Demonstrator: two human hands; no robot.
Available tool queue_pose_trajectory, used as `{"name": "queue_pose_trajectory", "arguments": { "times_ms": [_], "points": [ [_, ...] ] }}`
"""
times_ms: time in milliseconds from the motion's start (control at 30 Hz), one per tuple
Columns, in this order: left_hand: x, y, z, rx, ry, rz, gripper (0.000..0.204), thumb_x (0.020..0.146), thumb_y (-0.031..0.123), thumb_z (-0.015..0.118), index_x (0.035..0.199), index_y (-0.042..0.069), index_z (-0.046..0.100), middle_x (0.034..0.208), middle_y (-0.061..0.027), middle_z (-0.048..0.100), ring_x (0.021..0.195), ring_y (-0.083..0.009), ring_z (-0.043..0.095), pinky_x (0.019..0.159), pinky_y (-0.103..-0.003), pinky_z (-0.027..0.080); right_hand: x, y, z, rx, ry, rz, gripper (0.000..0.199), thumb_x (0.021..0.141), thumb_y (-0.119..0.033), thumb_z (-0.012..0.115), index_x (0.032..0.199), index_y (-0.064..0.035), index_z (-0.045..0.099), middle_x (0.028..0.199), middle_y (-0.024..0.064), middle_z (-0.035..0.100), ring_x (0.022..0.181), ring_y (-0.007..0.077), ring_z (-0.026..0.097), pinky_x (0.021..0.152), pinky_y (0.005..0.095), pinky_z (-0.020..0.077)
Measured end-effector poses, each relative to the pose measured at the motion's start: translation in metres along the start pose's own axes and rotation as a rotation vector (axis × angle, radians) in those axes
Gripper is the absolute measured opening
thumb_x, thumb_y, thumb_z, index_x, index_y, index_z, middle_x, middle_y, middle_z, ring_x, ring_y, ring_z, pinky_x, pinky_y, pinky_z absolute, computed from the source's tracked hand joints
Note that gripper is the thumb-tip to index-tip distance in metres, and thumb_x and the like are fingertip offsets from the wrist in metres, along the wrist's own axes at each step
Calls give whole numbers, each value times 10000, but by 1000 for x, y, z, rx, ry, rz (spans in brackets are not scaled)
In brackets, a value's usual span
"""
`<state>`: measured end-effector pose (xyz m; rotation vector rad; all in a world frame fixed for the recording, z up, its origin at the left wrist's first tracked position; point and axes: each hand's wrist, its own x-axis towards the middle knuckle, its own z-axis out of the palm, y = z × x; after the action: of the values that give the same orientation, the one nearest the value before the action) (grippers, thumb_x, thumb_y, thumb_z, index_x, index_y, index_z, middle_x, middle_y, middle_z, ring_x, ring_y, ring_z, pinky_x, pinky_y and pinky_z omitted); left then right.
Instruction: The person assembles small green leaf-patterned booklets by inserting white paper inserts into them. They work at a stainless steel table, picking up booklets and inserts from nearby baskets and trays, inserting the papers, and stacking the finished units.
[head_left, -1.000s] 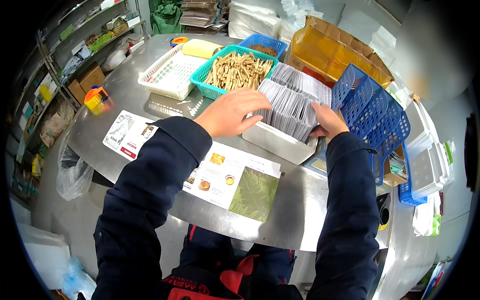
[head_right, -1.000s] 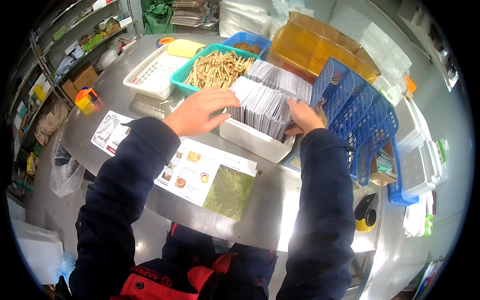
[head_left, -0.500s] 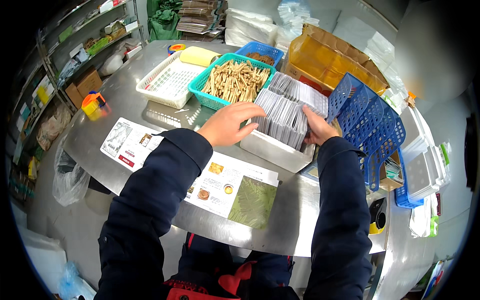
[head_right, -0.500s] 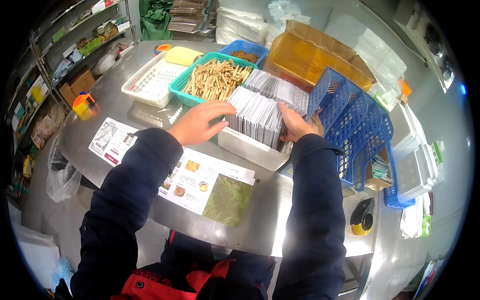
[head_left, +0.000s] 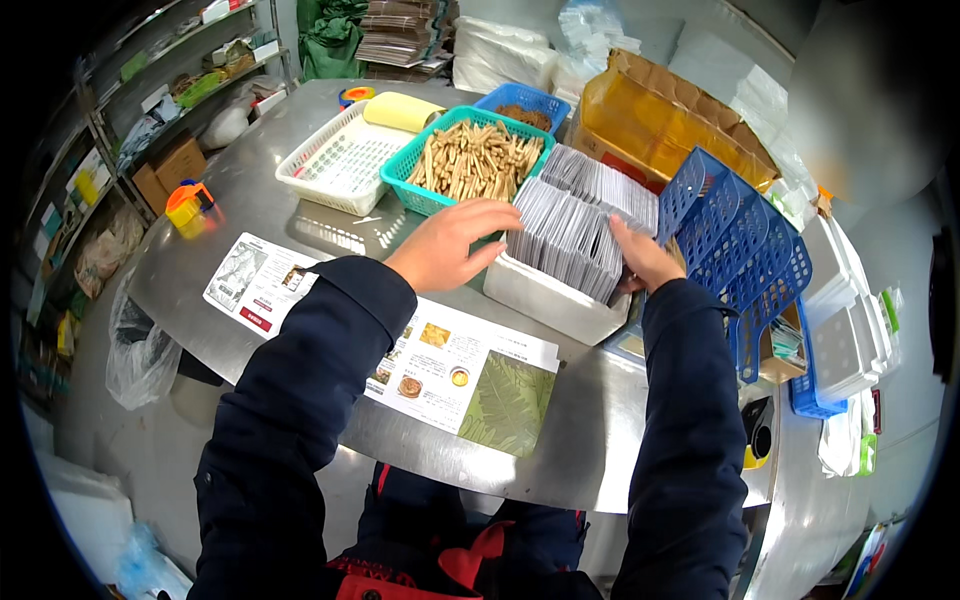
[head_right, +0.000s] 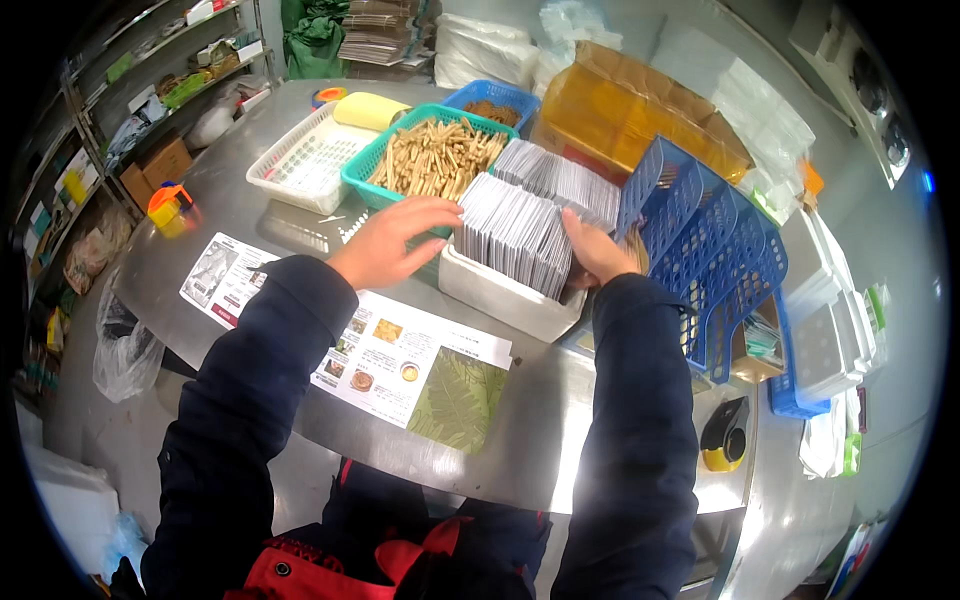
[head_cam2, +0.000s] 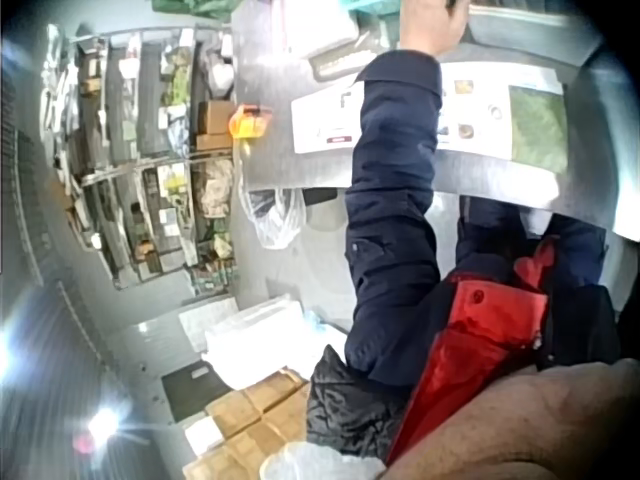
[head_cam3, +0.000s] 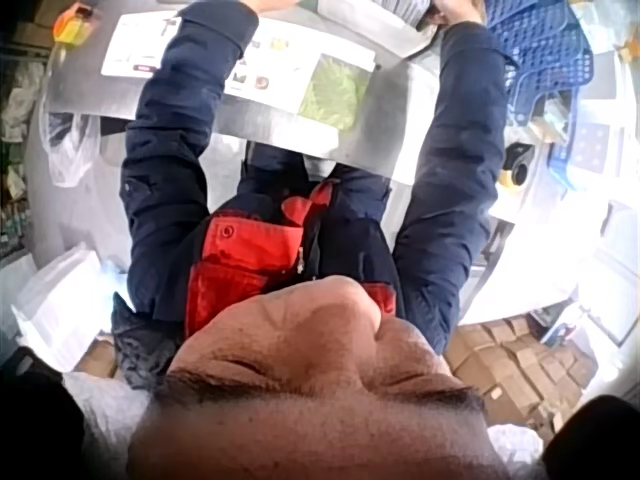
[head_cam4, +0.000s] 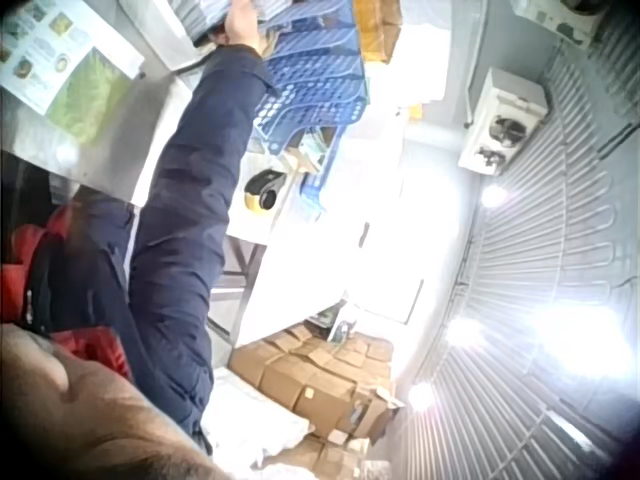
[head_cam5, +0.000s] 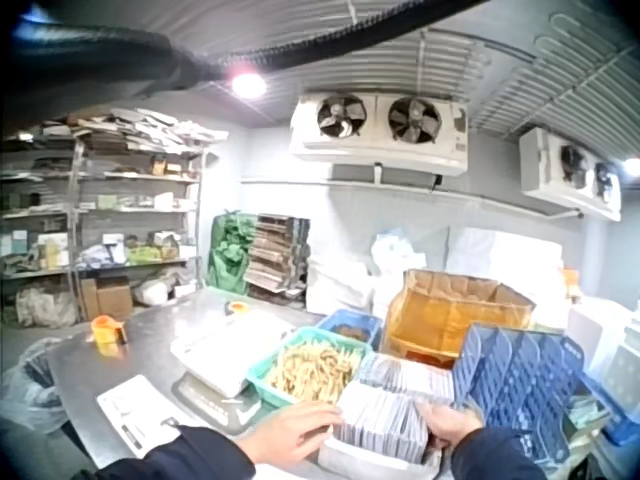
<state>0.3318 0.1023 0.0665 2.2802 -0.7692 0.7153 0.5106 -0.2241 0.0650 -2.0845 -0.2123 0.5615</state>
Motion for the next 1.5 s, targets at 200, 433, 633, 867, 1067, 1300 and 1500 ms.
{"name": "queue_pose_trajectory", "arguments": {
  "times_ms": [200, 433, 633, 867, 1067, 1300, 1500],
  "points": [
    [-18, 7, -11, 41, -5, -29, 309, 1003, 59, 723, 1312, 56, 723, 1425, -122, 713, 1359, -345, 644, 1150, -455, 504, -19, 1, 0, -106, 137, -122, 954, 1091, -701, 491, 1439, 184, 571, 1288, 298, 696, 968, 328, 779, 663, 387, 669],
    [-38, 19, -28, 71, -46, -92, 321, 1006, 83, 738, 1327, 69, 728, 1423, -123, 718, 1352, -336, 650, 1145, -448, 511, -23, -2, -7, -371, 173, -45, 914, 1072, -691, 551, 1328, 181, 645, 1022, 277, 750, 810, 358, 781, 675, 389, 667],
    [-61, 55, -51, 119, -119, -265, 297, 1028, 151, 727, 1314, 70, 739, 1244, -131, 779, 1150, -351, 731, 1007, -443, 567, -28, 9, -10, -136, 337, -124, 846, 1082, -620, 588, 1154, 215, 708, 997, 269, 765, 844, 375, 808, 552, 395, 651],
    [-144, 119, -23, 61, -532, -428, 388, 976, 293, 805, 1293, 83, 725, 1372, -141, 704, 1297, -374, 651, 1074, -452, 532, -125, 8, 28, -314, 653, -572, 518, 1139, -390, 614, 1306, 97, 673, 976, 170, 765, 927, 263, 740, 882, 375, 569],
    [-179, 148, 40, 448, -483, -267, 685, 850, 380, 897, 1424, 125, 624, 1622, -116, 496, 1502, -400, 471, 1193, -520, 445, -258, 53, 93, -135, -62, -443, 368, 1066, -283, 726, 1254, 32, 759, 1054, 212, 805, 959, 280, 797, 762, 381, 609],
    [-165, 147, 31, 247, -671, -349, 547, 901, 277, 849, 1378, 82, 666, 1584, -107, 601, 1397, -347, 610, 1118, -443, 549, -291, 145, 111, 53, -157, -165, 323, 1081, -263, 717, 1149, 49, 766, 884, 155, 802, 783, 213, 783, 740, 338, 597],
    [-159, 129, 14, 134, -716, -397, 610, 894, 248, 861, 1436, 67, 649, 1573, -102, 591, 1367, -388, 620, 1095, -481, 560, -289, 156, 131, 154, -186, -178, 317, 1084, -269, 716, 1127, 42, 762, 853, 124, 792, 754, 181, 752, 715, 323, 576]
  ]
}}
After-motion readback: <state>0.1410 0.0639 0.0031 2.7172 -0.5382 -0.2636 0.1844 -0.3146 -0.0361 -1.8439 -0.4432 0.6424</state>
